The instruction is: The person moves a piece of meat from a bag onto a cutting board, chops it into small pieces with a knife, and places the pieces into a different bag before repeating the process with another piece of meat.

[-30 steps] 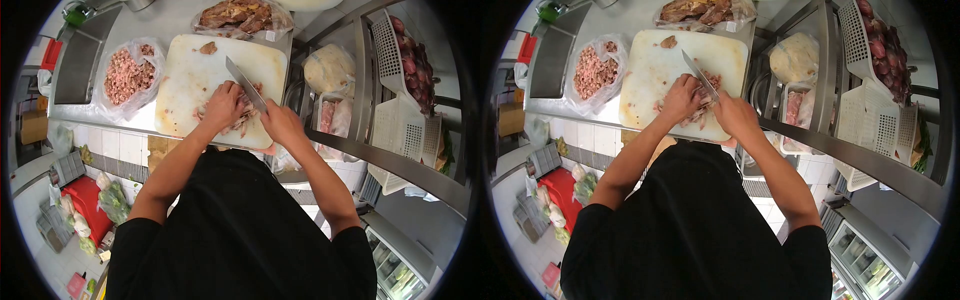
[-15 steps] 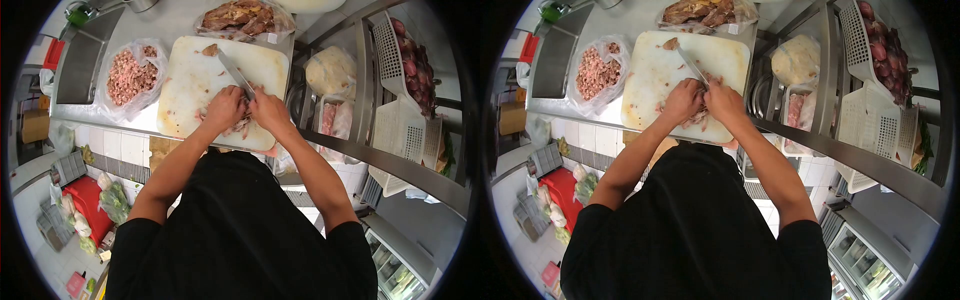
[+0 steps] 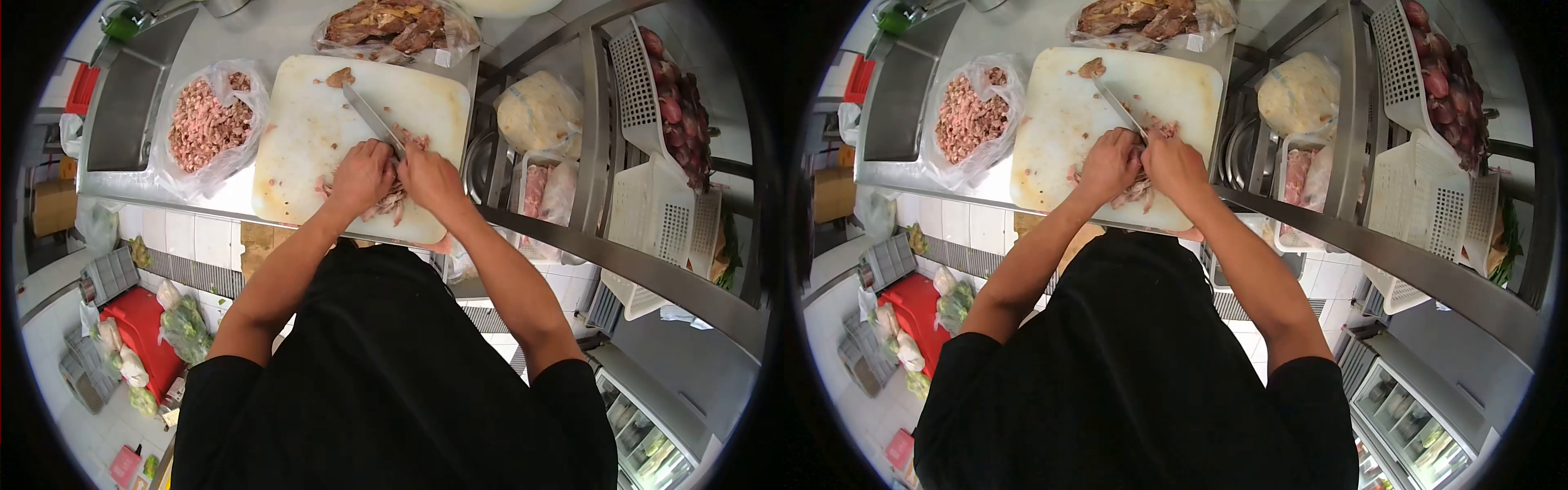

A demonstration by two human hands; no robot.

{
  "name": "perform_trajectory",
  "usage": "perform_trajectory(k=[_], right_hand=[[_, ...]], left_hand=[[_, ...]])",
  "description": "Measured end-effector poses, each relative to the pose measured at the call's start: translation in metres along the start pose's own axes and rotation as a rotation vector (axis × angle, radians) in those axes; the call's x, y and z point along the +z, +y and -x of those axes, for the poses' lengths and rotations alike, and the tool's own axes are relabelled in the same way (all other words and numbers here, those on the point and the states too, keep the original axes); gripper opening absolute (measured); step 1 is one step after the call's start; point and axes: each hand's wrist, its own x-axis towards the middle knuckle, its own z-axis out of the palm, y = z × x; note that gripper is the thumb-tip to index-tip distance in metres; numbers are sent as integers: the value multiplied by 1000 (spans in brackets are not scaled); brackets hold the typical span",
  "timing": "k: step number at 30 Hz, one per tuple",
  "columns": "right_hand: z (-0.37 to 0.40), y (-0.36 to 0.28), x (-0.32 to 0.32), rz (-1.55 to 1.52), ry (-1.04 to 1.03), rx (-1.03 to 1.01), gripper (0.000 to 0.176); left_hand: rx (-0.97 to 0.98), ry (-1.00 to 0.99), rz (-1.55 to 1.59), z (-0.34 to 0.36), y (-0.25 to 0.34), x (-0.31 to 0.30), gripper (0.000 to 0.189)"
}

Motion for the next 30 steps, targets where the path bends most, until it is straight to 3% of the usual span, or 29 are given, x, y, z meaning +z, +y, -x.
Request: perform_trajectory(k=[2, 7, 11, 13, 18, 23, 27, 30], right_hand=[[0, 1, -5, -4, 48, -80, 24], [88, 1, -64, 35, -185, 15, 24], [61, 12, -3, 58, -132, 83, 24], [29, -2, 9, 31, -66, 24, 24], [11, -2, -8, 0, 19, -99, 25], [95, 1, -60, 26, -216, 34, 24], [62, 13, 12, 29, -105, 100, 23], [16, -8, 17, -24, -73, 57, 24]], left_hand=[[0, 20, 23, -1, -1, -5, 22], [-7, 79, 24, 4, -3, -6, 19], [0, 73, 26, 5, -6, 3, 19], [-6, 49, 13, 7, -7, 0, 20], [-12, 71, 65, 5, 0, -12, 19], [-13, 122, 23, 8, -3, -12, 19], [-12, 55, 11, 13, -9, 5, 19], [-17, 47, 7, 13, -12, -1, 20]])
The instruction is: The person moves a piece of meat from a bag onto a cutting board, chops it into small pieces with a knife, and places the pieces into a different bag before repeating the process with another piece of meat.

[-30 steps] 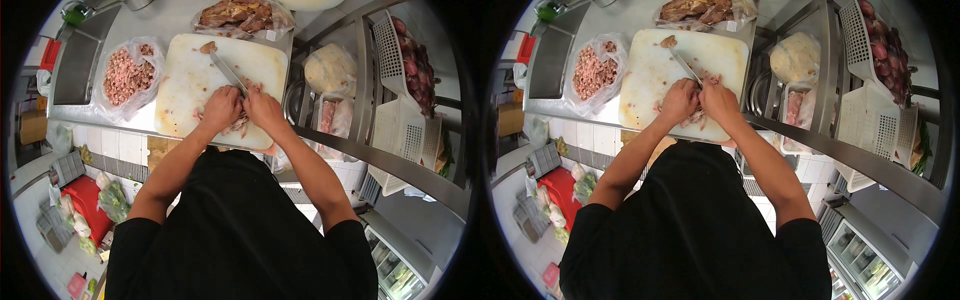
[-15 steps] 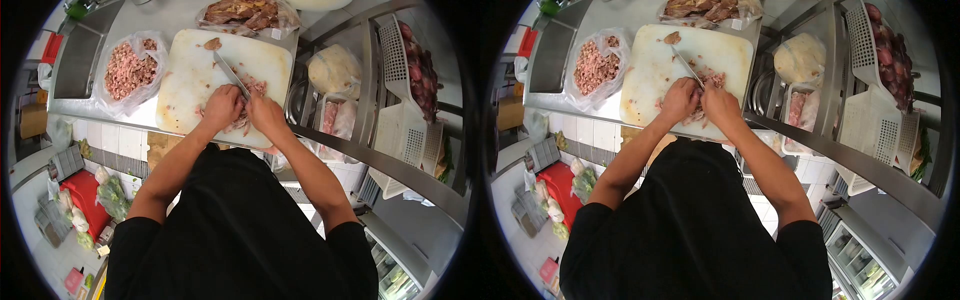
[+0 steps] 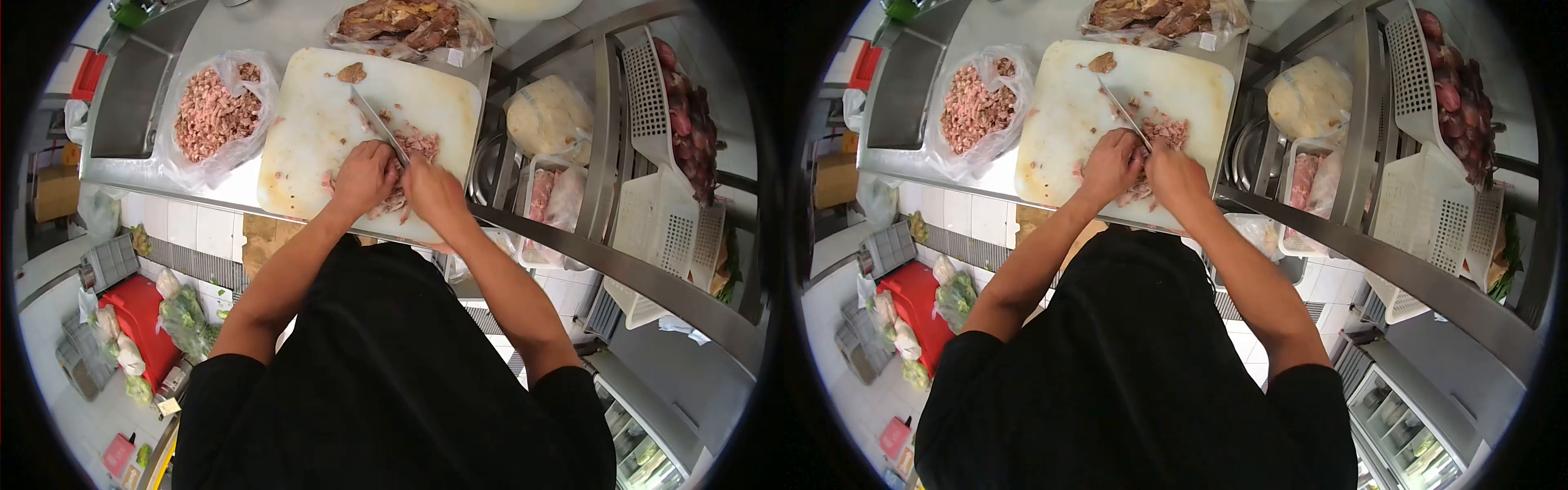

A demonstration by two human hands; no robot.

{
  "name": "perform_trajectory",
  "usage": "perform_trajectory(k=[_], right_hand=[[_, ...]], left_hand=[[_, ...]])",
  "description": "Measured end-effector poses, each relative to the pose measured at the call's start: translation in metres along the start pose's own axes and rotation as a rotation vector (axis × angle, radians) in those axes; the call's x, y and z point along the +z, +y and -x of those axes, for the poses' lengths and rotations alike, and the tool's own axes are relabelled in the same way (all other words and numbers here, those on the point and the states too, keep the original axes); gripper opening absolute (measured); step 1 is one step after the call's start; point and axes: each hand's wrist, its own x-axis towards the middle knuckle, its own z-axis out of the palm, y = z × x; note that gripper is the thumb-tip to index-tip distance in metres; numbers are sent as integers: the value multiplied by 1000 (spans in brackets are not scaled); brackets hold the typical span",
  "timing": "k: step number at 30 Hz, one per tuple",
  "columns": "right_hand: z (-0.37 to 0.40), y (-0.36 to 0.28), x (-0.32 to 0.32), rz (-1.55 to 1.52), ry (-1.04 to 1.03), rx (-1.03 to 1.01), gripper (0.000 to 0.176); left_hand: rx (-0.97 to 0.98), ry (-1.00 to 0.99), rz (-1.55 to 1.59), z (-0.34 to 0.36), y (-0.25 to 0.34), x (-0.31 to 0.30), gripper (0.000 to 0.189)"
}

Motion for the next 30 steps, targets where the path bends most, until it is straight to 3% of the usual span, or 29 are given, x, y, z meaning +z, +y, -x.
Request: perform_trajectory(k=[2, 8, 11, 15, 17, 21, 23, 27, 30], right_hand=[[-18, -1, -5, -1, 131, -156, 24], [75, 4, -70, 54, -203, 13, 25], [72, 17, -27, 27, -150, 64, 23], [6, -6, -3, 1, -41, 22, 22], [-13, -4, -4, -24, 83, -165, 22], [35, -9, -51, -22, -9, -74, 21], [70, -3, -68, 13, -161, -17, 21], [62, 9, -26, 19, -193, 78, 22], [-2, -6, 3, 1, -41, -13, 26]], left_hand=[[8, -4, 28, -3, 6, -5, 21], [-55, 67, 36, 2, 8, -10, 18], [-1, 72, 39, 3, 1, -1, 18], [6, 30, 12, 2, -4, -4, 19], [18, 13, 29, 1, 2, -6, 20], [-14, 72, 71, 4, 7, -14, 18], [-32, 92, 56, 5, 5, -12, 16], [-20, 39, 35, 5, 0, -4, 15], [-26, 25, 19, 4, -6, -4, 17]])
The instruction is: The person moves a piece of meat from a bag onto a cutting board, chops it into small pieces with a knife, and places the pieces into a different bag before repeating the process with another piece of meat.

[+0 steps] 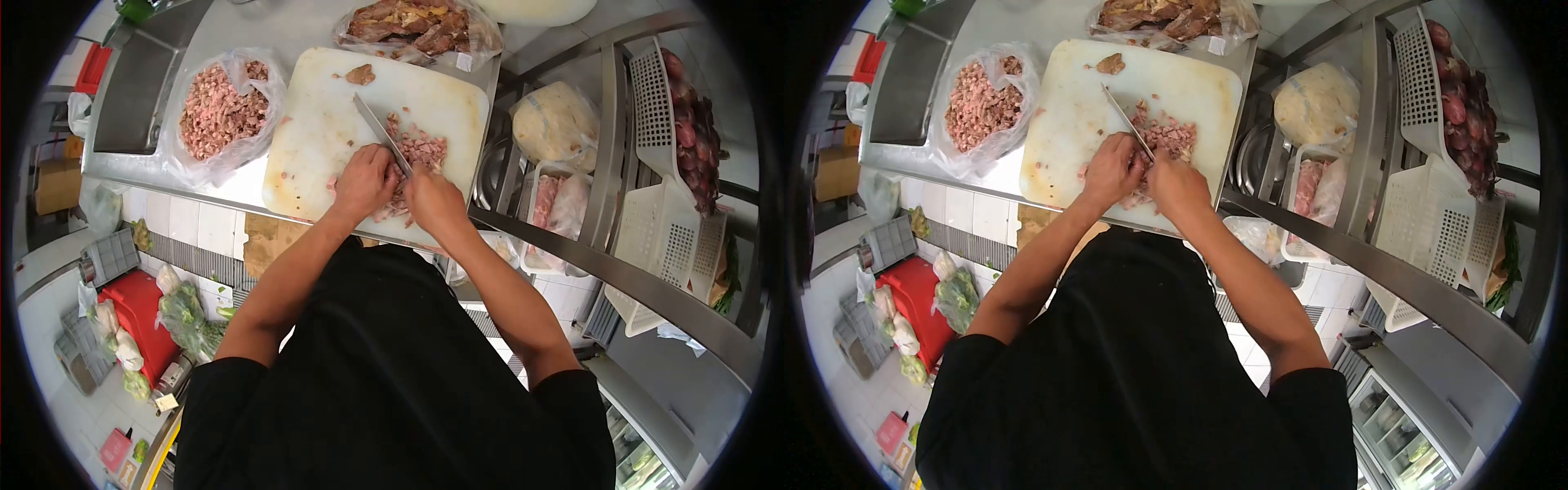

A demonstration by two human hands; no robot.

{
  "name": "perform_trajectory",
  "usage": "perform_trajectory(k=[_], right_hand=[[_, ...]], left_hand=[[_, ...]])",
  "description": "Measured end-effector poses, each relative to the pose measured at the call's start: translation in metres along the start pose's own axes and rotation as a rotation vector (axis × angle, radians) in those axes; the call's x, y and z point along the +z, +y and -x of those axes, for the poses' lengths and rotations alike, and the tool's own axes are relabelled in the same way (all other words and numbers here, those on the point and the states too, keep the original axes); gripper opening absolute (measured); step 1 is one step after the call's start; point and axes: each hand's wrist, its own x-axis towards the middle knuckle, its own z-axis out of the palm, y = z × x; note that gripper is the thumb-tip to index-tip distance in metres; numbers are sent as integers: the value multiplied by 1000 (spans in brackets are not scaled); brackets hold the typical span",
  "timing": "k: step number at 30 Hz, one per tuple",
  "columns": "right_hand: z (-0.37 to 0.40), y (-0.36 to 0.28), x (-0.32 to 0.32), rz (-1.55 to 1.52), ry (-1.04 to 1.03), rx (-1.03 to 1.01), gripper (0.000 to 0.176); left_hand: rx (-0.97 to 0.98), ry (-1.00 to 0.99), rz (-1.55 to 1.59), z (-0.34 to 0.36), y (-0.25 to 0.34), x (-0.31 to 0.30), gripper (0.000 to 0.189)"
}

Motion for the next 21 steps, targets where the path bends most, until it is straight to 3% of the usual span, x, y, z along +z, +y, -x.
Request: perform_trajectory(k=[3, 8, 10, 15, 18, 21], right_hand=[[-16, -6, -7, -32, 160, -160, 26], [64, -1, -59, -20, -19, -71, 24], [84, 5, -62, 46, -184, 24, 24], [13, -1, 4, 49, 17, -4, 24], [-19, -6, 0, 15, 138, -184, 23], [15, -12, -39, 25, 18, -91, 23]], left_hand=[[32, 22, 18, 3, 4, -2, 19], [-17, 99, 12, 12, 11, -11, 22], [-54, 60, -7, 11, 8, -6, 22], [-58, 47, -26, 8, 4, -3, 22], [-40, 49, 19, 8, 8, -9, 22], [-40, 113, 41, 8, 13, -21, 21]])
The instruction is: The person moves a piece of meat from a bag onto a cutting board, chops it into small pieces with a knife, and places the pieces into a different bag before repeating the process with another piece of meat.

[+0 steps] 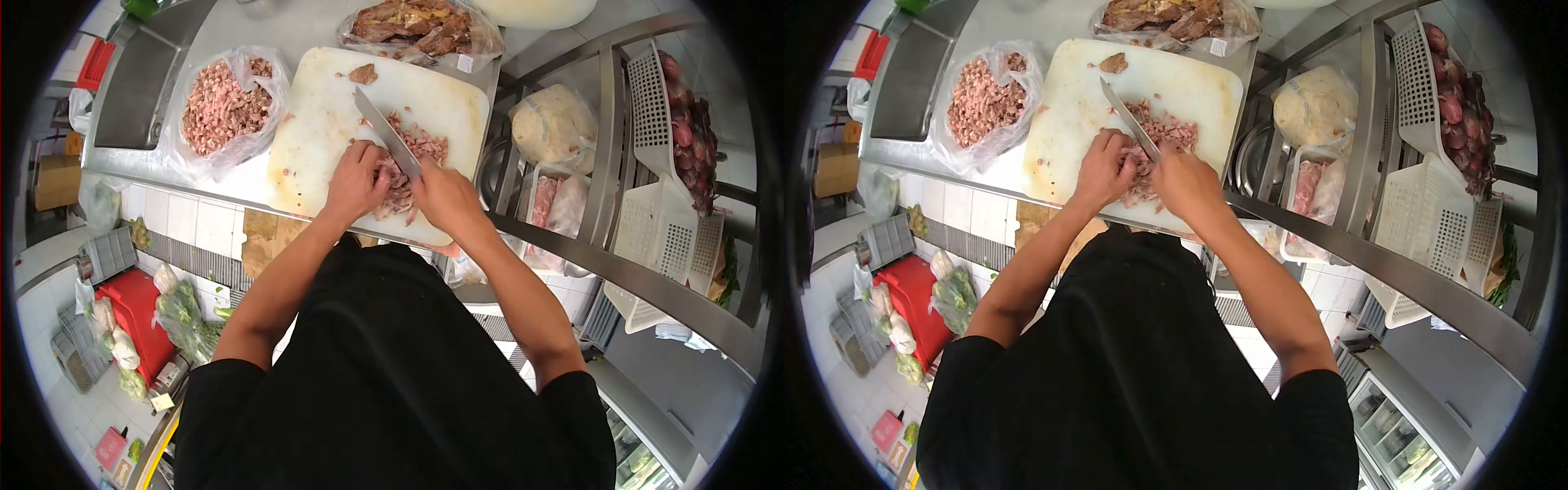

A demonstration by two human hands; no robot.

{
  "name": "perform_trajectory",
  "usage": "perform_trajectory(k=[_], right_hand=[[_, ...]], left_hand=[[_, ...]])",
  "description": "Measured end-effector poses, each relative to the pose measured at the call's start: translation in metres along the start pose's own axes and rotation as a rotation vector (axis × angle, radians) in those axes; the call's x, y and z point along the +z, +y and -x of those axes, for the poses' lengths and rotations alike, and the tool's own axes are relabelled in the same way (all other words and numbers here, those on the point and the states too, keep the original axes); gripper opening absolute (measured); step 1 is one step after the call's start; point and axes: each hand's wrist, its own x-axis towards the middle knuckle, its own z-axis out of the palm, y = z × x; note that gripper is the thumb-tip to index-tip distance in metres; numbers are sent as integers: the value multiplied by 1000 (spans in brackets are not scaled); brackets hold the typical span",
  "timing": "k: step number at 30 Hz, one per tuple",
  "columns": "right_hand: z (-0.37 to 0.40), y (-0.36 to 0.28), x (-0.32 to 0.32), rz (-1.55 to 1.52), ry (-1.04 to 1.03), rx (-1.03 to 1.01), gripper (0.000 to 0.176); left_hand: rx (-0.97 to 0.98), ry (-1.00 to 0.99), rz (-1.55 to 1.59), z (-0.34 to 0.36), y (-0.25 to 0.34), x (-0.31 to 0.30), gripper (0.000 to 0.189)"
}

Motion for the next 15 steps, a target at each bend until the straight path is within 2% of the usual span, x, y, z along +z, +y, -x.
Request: perform_trajectory(k=[2, 5, 6, 10, 11, 12, 13, 14, 15], right_hand=[[39, 5, -18, -1, -97, 38, 23], [64, 11, -11, 38, -207, 122, 23], [57, 14, 11, 17, -126, 109, 22], [-17, -5, 38, 18, -76, 113, 25], [-31, -6, 38, 5, -21, 21, 26], [-38, -8, 36, -6, 38, -75, 27], [-37, -9, 31, -8, 45, -79, 27], [-36, -7, 24, -47, 65, -44, 28], [-32, -2, 16, -86, 80, -3, 28]], left_hand=[[-11, 35, -22, 4, -2, 2, 21], [-26, -25, -56, 7, -11, 11, 21], [-22, -20, -64, 8, -10, 13, 21], [9, 8, -75, 8, -12, 15, 19], [15, 5, -77, 10, -10, 13, 19], [-53, -88, -66, 9, -9, 9, 28], [-123, -179, -58, 6, -7, 4, 38], [-120, -173, -62, 8, -4, -2, 38], [3, -86, -105, 14, 9, -10, 53]])
